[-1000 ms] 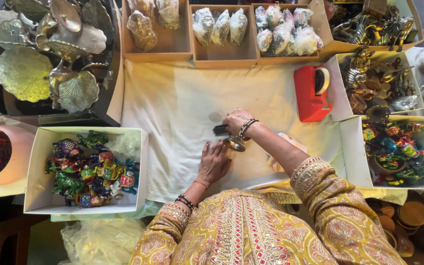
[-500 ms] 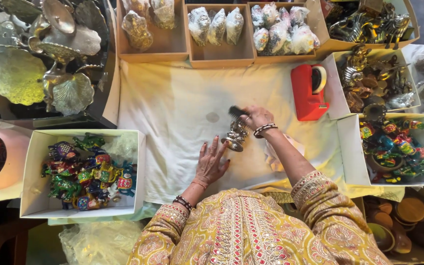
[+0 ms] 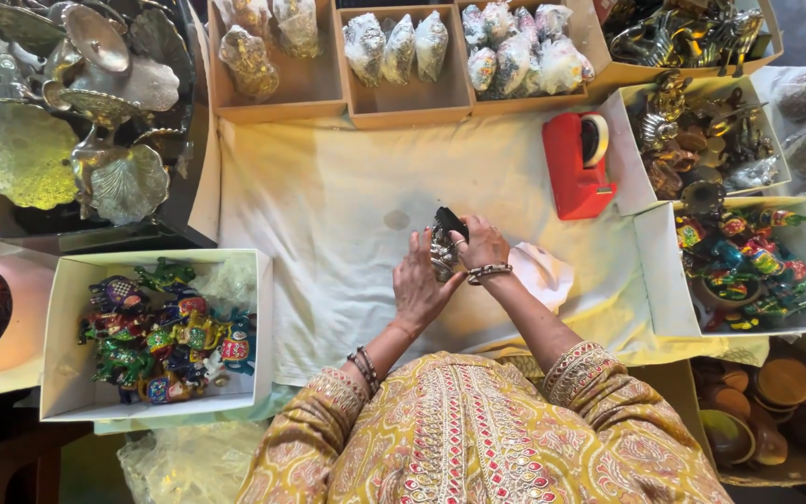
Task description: The person wraps a small brass figurine in bubble wrap and secures it with tape. They then pick up a second brass figurine and clean it with a black cloth. The person is working at a table with various decorative items and packaging materials.
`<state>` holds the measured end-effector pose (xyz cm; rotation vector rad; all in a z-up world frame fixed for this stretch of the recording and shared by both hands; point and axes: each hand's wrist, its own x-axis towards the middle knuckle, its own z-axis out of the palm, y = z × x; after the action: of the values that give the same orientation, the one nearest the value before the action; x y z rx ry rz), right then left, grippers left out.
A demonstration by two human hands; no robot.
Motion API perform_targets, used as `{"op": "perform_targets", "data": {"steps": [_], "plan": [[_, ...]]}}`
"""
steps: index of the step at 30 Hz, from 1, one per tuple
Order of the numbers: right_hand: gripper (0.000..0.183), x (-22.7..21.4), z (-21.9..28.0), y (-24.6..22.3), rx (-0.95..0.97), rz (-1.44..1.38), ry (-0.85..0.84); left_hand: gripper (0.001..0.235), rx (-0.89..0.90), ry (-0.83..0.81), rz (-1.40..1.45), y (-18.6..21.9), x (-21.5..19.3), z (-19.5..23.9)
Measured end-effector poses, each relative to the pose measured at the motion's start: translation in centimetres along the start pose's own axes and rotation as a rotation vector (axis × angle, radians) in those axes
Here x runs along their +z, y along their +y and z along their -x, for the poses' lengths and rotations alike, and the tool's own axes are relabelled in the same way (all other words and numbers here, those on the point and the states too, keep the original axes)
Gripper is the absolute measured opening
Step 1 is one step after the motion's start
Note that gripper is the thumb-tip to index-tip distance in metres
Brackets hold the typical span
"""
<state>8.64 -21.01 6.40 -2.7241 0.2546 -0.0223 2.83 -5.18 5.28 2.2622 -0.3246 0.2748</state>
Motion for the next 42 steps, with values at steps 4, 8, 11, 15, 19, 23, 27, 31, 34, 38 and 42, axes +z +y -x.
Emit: {"op": "perform_targets", "data": {"steps": [4, 8, 11, 15, 19, 23, 27, 31, 34, 38, 42], "plan": [[0.038, 1.2, -0.9, 3.5, -0.04, -0.103, -0.042, 0.101, -0.233, -0.242, -0.119, 0.6, -0.1, -1.6], [0.038, -0.2, -0.5, 4.6, 0.016, -0.176, -0.1, 0.078, -0.136, -0.182, -0.014, -3.0, 1.9, -2.4], [0.037, -1.4, 0.7, 2.6, -0.031, -0.208, -0.038, 0.07, 0.105, -0.184, 0.004, -4.3, 0.7, -3.9], [0.034, -1.8, 3.2, -0.7, -0.272, -0.25, 0.063, 0.082, 0.039, -0.2, 0.038, -1.7, -3.9, -4.9], [0.03, -0.2, 3.9, 2.3, -0.318, -0.086, 0.115, 0.08, 0.005, 0.196, 0.024, -3.2, -2.3, -2.0], [0.029, -0.9, 4.4, 5.6, -0.237, 0.06, -0.005, 0.035, -0.349, -0.147, 0.06, -4.3, -0.8, -0.6], [0.031, -1.6, 3.9, 2.5, -0.176, -0.01, 0.048, 0.028, -0.161, -0.157, 0.06, -4.8, -0.9, -1.0], [0.037, -0.8, 3.4, 0.0, -0.37, -0.114, 0.088, 0.027, -0.157, -0.174, 0.039, -4.4, -1.4, -1.3], [0.038, 0.4, 2.5, 0.8, -0.186, -0.049, 0.065, 0.026, -0.175, -0.153, 0.02, -4.4, -1.3, -1.2], [0.036, 0.9, 2.2, 0.3, -0.055, -0.302, -0.069, 0.029, -0.201, -0.195, 0.061, -4.6, -1.4, -1.6], [0.035, 1.3, 1.6, 1.6, -0.241, -0.125, 0.048, 0.03, -0.225, -0.231, 0.068, -4.9, -1.2, -1.8]]}}
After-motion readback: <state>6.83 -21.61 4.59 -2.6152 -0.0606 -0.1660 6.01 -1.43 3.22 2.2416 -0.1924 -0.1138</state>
